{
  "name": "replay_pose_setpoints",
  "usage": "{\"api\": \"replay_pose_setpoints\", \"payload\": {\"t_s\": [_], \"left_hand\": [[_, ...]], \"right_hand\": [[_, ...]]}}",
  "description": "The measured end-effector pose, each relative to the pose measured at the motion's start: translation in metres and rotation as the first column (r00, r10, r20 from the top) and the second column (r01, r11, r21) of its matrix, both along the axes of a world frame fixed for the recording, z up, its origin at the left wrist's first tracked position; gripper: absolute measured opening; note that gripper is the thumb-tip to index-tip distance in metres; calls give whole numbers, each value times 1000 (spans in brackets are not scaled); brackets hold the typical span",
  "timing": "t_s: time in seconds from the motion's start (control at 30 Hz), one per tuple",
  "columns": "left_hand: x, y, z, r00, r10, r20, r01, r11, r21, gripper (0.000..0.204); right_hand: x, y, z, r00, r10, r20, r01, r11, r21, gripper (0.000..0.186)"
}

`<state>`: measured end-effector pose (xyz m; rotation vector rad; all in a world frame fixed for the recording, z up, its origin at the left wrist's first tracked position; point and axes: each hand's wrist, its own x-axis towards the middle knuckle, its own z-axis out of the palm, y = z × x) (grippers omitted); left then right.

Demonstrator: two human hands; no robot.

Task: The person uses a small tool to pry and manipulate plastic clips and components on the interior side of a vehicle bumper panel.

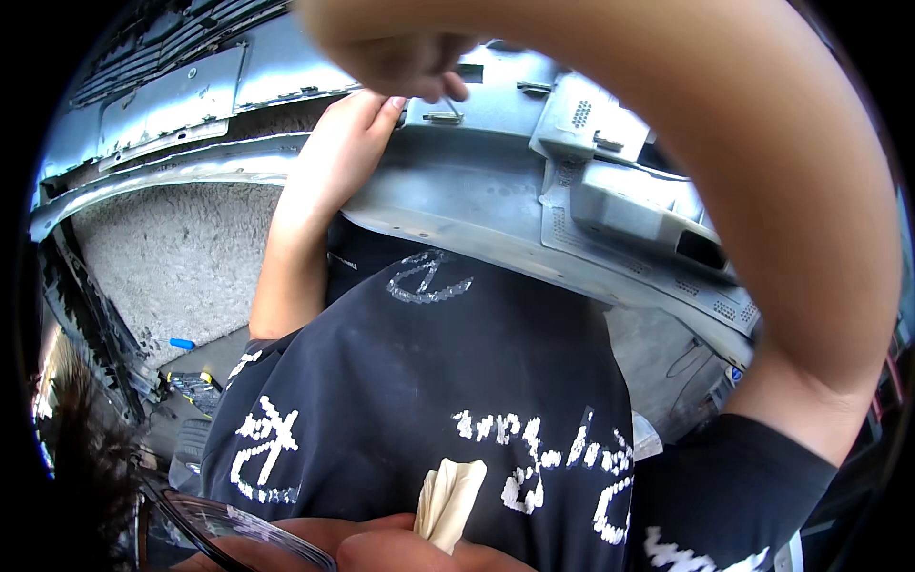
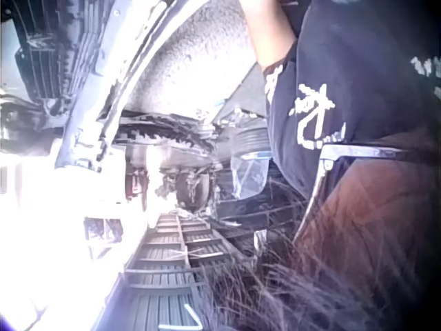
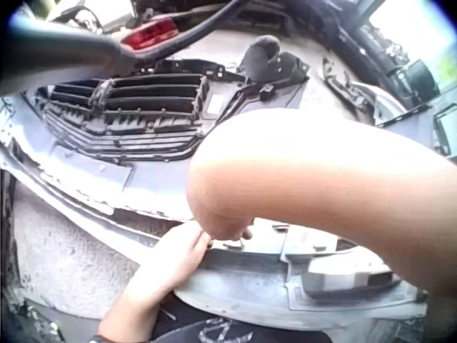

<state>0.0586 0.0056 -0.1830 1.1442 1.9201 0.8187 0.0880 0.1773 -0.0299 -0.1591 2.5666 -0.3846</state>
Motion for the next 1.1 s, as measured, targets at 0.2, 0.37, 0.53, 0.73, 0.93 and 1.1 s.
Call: {"api": "replay_pose_setpoints", "payload": {"t_s": [0.2,0.37,0.53,0.73,0.93,1.1], "left_hand": [[1,-3,0,1000,-28,-14,28,999,-30,45],[1,0,4,999,-16,-43,17,999,36,41],[1,-3,3,1000,7,2,-7,1000,-18,44],[-1,-1,6,1000,-6,13,6,1000,-20,44],[-2,-1,6,1000,-7,7,7,1000,-11,47],[-2,0,4,1000,-15,16,16,1000,-25,47]], "right_hand": [[84,39,89,983,-160,94,131,958,257,17],[97,39,67,972,-223,69,216,972,93,19],[93,20,35,974,-221,56,213,969,124,17],[87,11,29,999,-48,-14,50,980,193,11],[89,13,25,994,101,-43,-90,972,219,7],[105,7,23,1000,-9,28,3,971,240,15]]}}
